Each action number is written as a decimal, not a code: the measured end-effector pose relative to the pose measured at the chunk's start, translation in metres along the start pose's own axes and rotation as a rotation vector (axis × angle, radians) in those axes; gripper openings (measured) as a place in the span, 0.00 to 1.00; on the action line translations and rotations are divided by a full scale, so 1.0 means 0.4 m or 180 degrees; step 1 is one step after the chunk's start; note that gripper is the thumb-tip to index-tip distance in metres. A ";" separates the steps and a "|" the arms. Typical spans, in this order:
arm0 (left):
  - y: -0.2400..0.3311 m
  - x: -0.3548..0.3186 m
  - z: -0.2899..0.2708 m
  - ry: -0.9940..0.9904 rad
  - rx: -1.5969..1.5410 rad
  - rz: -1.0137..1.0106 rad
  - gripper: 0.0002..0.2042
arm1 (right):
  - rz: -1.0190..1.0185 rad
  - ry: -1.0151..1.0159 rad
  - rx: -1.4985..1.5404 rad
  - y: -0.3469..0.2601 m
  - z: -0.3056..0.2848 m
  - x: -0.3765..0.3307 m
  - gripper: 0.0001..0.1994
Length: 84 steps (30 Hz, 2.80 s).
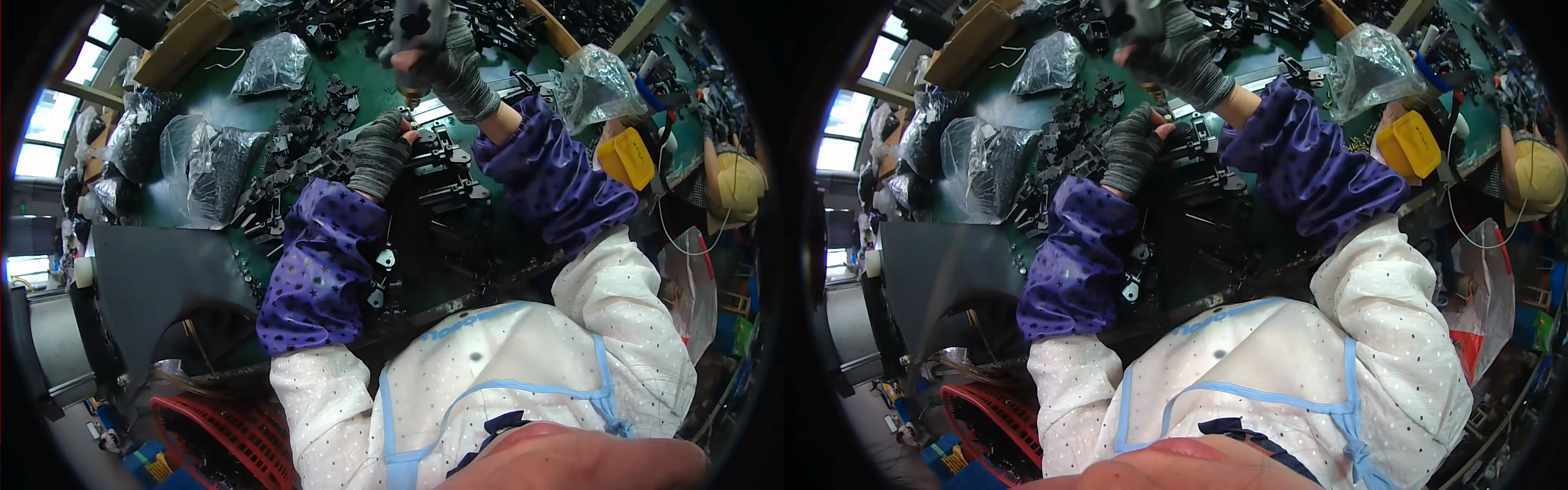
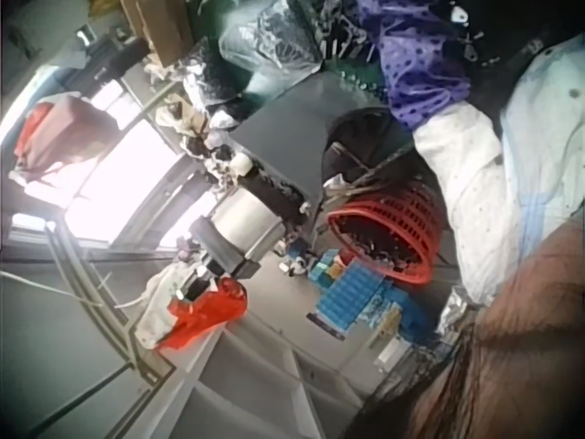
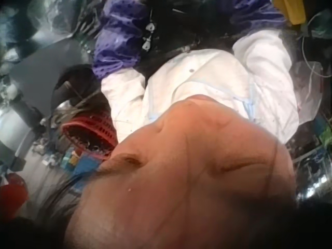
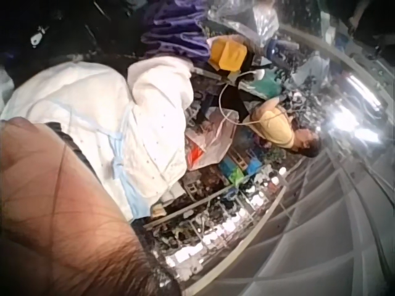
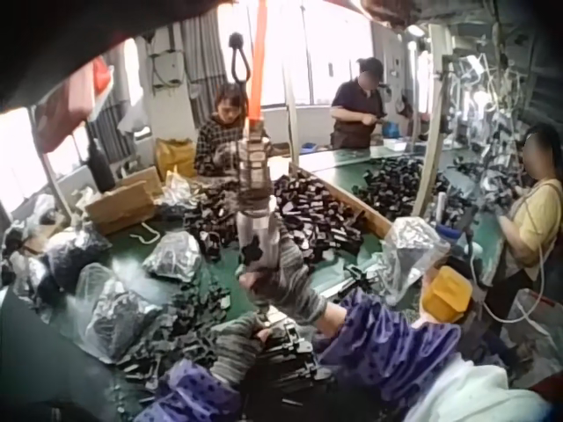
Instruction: Assembling mechanical components using an air screwdriver on an assembly line.
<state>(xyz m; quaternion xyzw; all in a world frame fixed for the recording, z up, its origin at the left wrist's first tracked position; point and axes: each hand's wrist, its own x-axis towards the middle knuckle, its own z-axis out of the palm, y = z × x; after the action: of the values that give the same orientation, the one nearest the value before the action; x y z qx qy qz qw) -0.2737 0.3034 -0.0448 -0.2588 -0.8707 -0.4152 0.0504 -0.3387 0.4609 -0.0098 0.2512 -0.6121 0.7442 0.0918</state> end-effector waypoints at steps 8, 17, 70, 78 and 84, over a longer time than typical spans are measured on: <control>-0.025 -0.009 -0.001 0.0088 0.0257 -0.0141 0.10 | 0.0170 0.0595 0.0169 -0.091 0.106 -0.046 0.13; -0.024 -0.010 0.000 0.0068 0.0279 -0.0130 0.10 | 0.0060 0.0683 0.0009 -0.102 0.117 -0.064 0.15; 0.071 -0.088 -0.076 -0.0381 -0.0241 0.0357 0.09 | 0.2560 -0.0818 -0.5555 -0.222 -0.350 -0.439 0.08; 0.049 -0.071 0.023 -0.0110 0.0438 0.0317 0.10 | 0.0297 -0.0871 -0.2684 -0.242 -0.128 -0.338 0.06; 0.077 -0.081 0.040 -0.0011 -0.0119 0.0193 0.08 | 0.2308 -0.0674 -0.1207 -0.129 -0.054 -0.277 0.07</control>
<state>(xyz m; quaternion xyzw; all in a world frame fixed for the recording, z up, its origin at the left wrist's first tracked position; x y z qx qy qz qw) -0.2286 0.3182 -0.0434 -0.2867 -0.8546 -0.4292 0.0567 -0.2262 0.5125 -0.0217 0.0734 -0.7930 0.5726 -0.1948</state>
